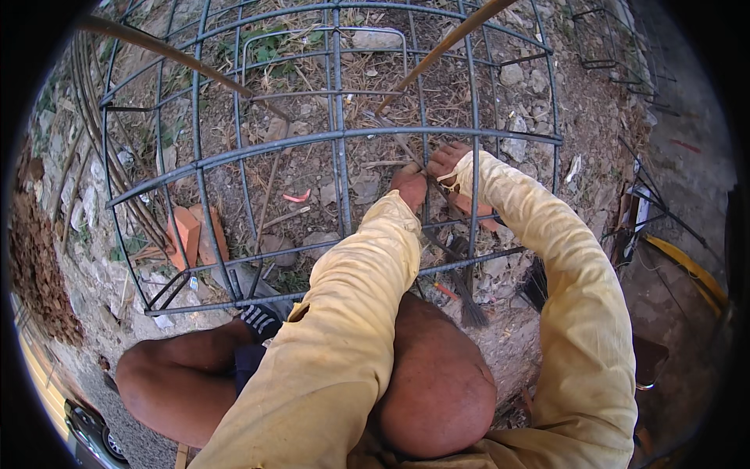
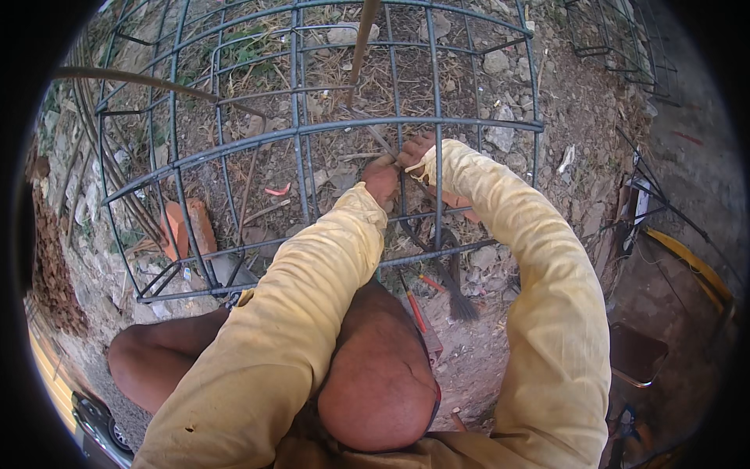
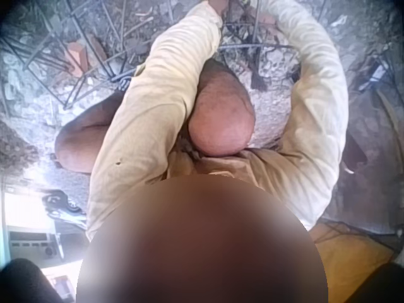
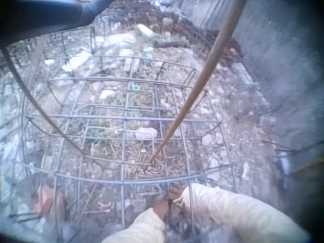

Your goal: The person sits on the ground and uses pliers to tie wire around the intersections of a metal grid structure. They repeatedly position the wire, twist it with pliers, and cut the excess to secure the grid.

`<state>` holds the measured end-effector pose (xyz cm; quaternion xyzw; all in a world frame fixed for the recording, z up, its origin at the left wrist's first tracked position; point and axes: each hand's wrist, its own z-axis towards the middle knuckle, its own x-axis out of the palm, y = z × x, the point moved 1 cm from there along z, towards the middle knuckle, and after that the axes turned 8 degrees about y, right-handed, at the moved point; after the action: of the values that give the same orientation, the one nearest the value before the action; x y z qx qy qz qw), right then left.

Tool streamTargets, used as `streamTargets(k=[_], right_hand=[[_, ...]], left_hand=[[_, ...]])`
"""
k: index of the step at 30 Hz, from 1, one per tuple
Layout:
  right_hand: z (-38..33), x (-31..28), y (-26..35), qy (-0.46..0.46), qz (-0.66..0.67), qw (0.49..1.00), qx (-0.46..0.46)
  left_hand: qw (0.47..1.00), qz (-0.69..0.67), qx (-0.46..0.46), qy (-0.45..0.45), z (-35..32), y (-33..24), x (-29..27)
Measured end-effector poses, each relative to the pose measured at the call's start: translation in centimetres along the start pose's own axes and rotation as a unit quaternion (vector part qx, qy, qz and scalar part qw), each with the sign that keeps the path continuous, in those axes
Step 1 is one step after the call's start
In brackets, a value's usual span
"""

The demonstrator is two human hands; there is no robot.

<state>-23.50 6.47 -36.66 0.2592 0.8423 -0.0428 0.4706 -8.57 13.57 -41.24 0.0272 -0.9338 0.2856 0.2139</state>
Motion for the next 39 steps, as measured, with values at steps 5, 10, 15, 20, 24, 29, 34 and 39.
streamTargets(k=[5, 10, 15, 20, 24, 29, 34, 39], right_hand=[[-0.2, -1.8, 4.0, 0.028, 0.114, 0.976, 0.184], [-0.2, 2.9, 3.6, -0.014, 0.255, 0.907, 0.334], [0.4, 0.3, 4.0, -0.024, 0.839, 0.296, 0.455], [-0.7, -2.0, 2.9, -0.022, 0.683, 0.603, 0.411], [-3.0, 2.5, 0.6, -0.053, 0.350, 0.898, 0.262], [-1.9, -1.0, 1.7, 0.026, 0.113, 0.987, 0.110], [-0.7, -0.5, 2.3, 0.050, 0.163, 0.973, 0.158], [-0.4, 10.7, 2.4, -0.035, 0.475, 0.829, 0.292]], left_hand=[[0.996, -0.073, -0.057, -0.006, 1.3, 0.9, -0.9], [0.969, -0.216, -0.116, -0.027, -2.2, -3.1, 0.3], [0.962, -0.255, -0.096, -0.006, -3.3, -3.9, 0.4], [0.970, -0.211, -0.087, -0.079, -0.1, -1.3, -0.9], [0.973, -0.216, -0.068, -0.053, 0.0, -0.7, 0.1], [0.965, -0.242, -0.055, -0.081, -1.0, -2.1, 0.7], [0.973, -0.197, -0.097, -0.069, -2.1, -3.0, -0.1], [0.972, -0.214, -0.092, -0.033, -2.0, -3.0, 1.0]])
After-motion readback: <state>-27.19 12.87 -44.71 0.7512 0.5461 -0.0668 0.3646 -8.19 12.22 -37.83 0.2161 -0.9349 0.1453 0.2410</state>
